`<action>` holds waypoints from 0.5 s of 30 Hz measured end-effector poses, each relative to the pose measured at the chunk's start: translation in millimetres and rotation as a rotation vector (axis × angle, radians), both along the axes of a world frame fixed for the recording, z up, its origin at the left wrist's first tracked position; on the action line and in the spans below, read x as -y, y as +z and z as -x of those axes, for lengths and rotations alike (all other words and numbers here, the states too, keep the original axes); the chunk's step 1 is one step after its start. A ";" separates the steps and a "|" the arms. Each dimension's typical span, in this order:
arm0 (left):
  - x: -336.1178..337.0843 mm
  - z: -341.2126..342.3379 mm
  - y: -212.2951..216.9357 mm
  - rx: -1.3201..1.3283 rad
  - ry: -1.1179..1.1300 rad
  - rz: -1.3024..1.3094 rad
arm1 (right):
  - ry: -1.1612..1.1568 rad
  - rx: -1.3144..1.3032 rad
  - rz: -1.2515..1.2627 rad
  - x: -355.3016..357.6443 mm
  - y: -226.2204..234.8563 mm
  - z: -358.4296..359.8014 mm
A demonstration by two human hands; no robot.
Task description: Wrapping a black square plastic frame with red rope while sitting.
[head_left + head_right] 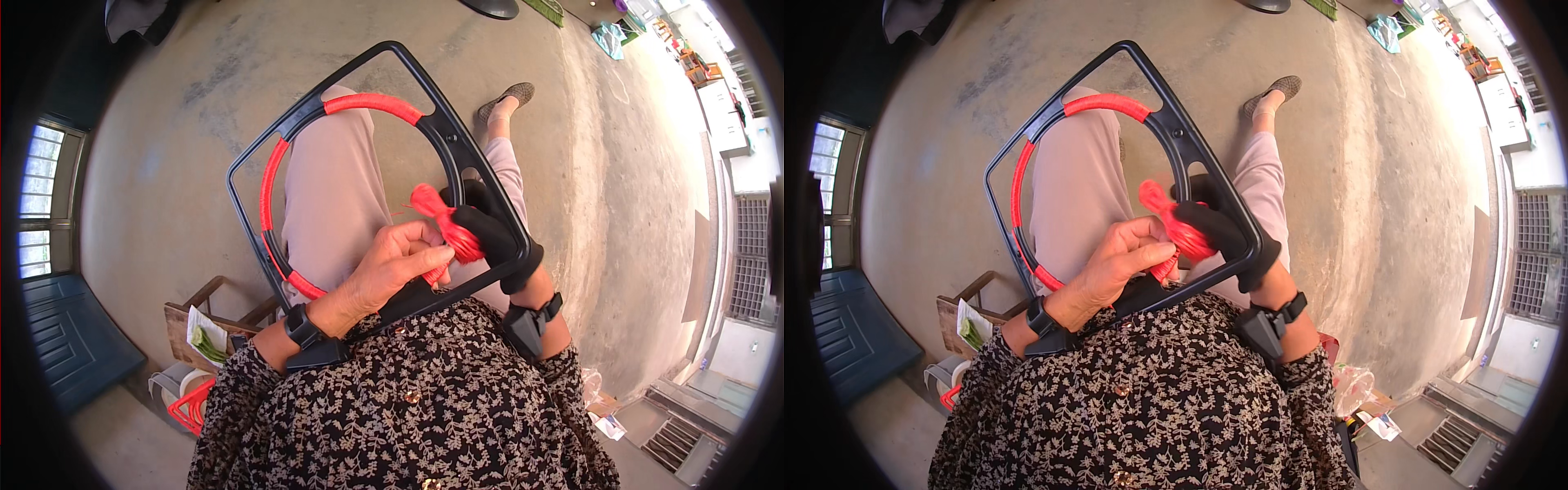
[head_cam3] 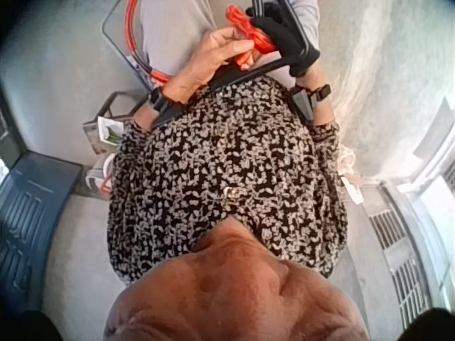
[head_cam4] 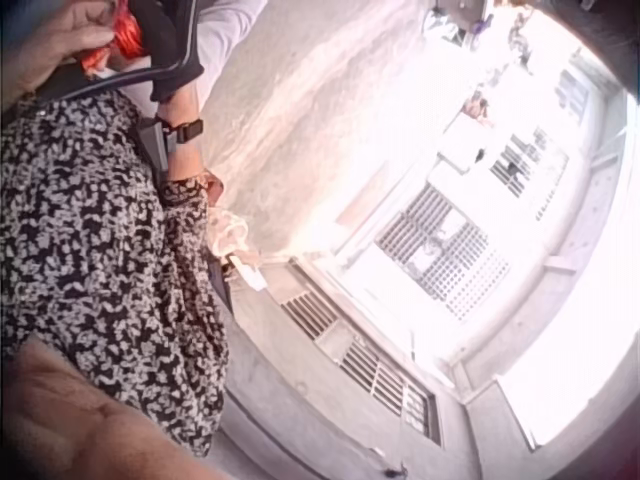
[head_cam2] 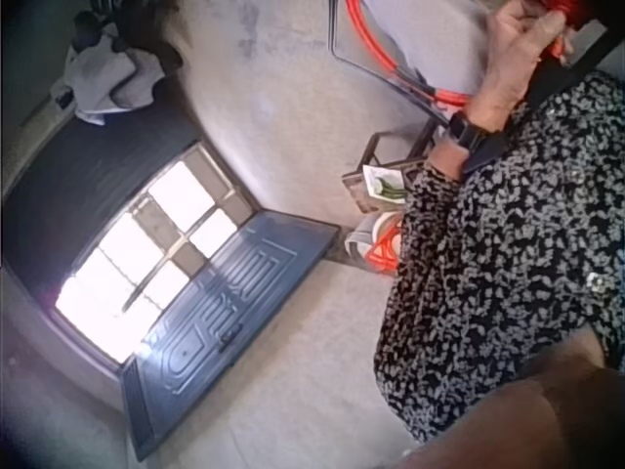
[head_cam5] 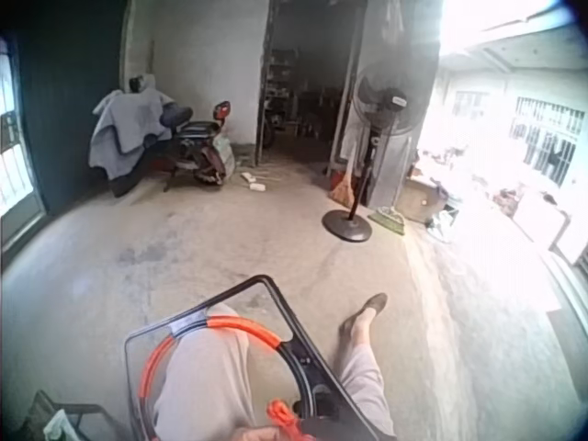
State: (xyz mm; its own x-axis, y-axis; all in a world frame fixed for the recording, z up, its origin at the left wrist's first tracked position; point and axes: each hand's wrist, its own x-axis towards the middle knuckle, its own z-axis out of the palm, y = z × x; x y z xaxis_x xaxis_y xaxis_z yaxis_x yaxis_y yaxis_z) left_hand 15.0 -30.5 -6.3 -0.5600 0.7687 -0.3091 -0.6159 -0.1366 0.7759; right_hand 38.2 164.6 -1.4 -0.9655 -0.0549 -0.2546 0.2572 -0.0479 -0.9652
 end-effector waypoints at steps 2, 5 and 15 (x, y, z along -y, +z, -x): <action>-2.0 0.5 2.9 -0.007 0.018 0.024 | 0.020 -0.021 0.062 9.6 7.1 5.0; -3.0 2.7 1.7 0.034 0.031 0.052 | 0.011 -0.017 0.188 11.7 -9.1 -0.5; -3.3 0.1 -1.9 0.262 0.028 -0.072 | -0.483 0.160 0.888 0.9 -0.4 11.9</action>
State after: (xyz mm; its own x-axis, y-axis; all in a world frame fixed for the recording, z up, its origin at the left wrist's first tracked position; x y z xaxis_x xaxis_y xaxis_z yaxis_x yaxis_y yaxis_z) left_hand 14.9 -27.2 -8.1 -0.4896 0.7792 -0.3914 -0.7894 -0.2054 0.5785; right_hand 26.3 163.7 -1.8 -0.8928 0.0991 -0.4393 0.1438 -0.8617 -0.4867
